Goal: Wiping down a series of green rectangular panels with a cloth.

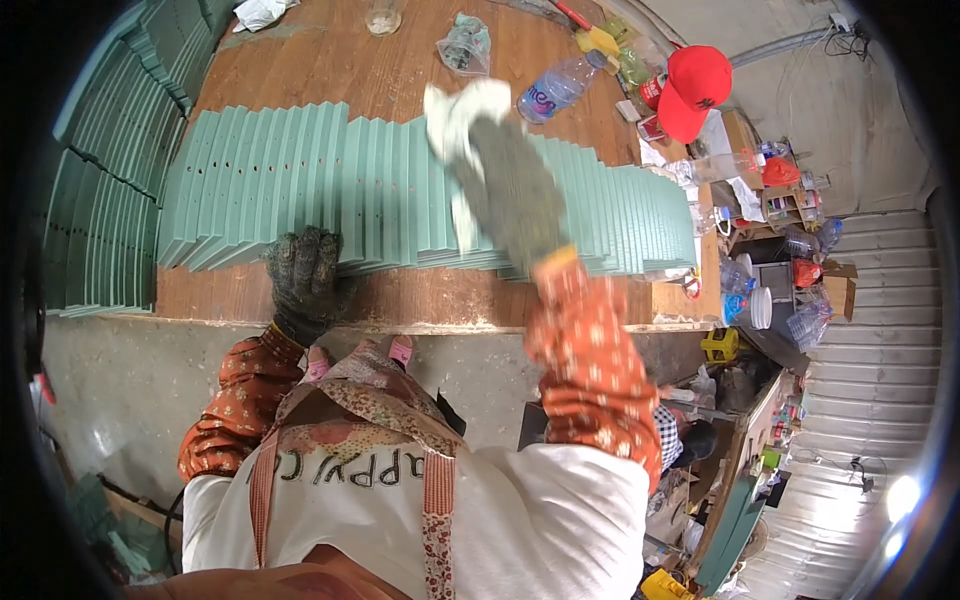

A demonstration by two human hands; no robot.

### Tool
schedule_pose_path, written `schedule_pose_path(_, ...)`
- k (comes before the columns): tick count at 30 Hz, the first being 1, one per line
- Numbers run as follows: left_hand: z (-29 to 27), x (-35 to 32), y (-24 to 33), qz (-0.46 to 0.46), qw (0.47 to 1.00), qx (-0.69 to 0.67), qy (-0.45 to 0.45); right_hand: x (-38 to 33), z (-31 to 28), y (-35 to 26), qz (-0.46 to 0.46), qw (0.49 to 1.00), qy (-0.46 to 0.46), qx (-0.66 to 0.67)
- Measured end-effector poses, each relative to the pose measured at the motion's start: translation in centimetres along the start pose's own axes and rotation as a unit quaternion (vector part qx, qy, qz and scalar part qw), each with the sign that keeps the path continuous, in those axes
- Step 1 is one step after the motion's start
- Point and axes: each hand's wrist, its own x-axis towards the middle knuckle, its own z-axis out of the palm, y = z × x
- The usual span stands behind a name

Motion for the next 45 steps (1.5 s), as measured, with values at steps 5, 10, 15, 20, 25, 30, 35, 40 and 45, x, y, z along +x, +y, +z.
schedule_pose_path(5,0.2,0.1,0.2,0.0,0.999,0.037,-0.008,-5.6,-3.2,-2.1,-0.025,0.998,-0.002,0.057)
schedule_pose_path(10,0.4,0.5,0.5,-0.006,1.0,0.007,0.009,3.5,-2.0,1.6,0.125,0.992,-0.023,0.021)
schedule_pose_path(15,-0.2,0.6,0.4,-0.015,1.0,0.018,-0.02,-2.8,-0.8,0.9,-0.04,0.996,0.081,-0.008)
schedule_pose_path(20,0.6,-0.3,0.7,0.016,0.997,0.073,0.003,-6.0,-4.4,-1.8,-0.024,0.999,-0.009,0.024)
schedule_pose_path(25,1.2,0.4,2.2,-0.05,0.994,0.031,0.096,-0.1,-2.0,-6.6,-0.197,0.98,-0.033,0.015)
schedule_pose_path(30,3.9,-0.1,2.3,-0.102,0.971,0.116,0.184,6.7,1.0,-3.9,-0.146,0.988,-0.043,0.041)
schedule_pose_path(35,0.7,0.7,1.3,-0.089,0.984,0.083,0.133,4.0,-0.2,-6.2,-0.326,0.94,-0.084,-0.049)
schedule_pose_path(40,1.6,-0.4,1.9,-0.082,0.983,0.033,0.16,1.8,-0.8,-5.3,-0.294,0.948,-0.118,0.018)
schedule_pose_path(45,1.5,0.1,3.3,-0.095,0.981,-0.004,0.171,6.0,2.5,-1.5,-0.199,0.977,-0.07,0.036)
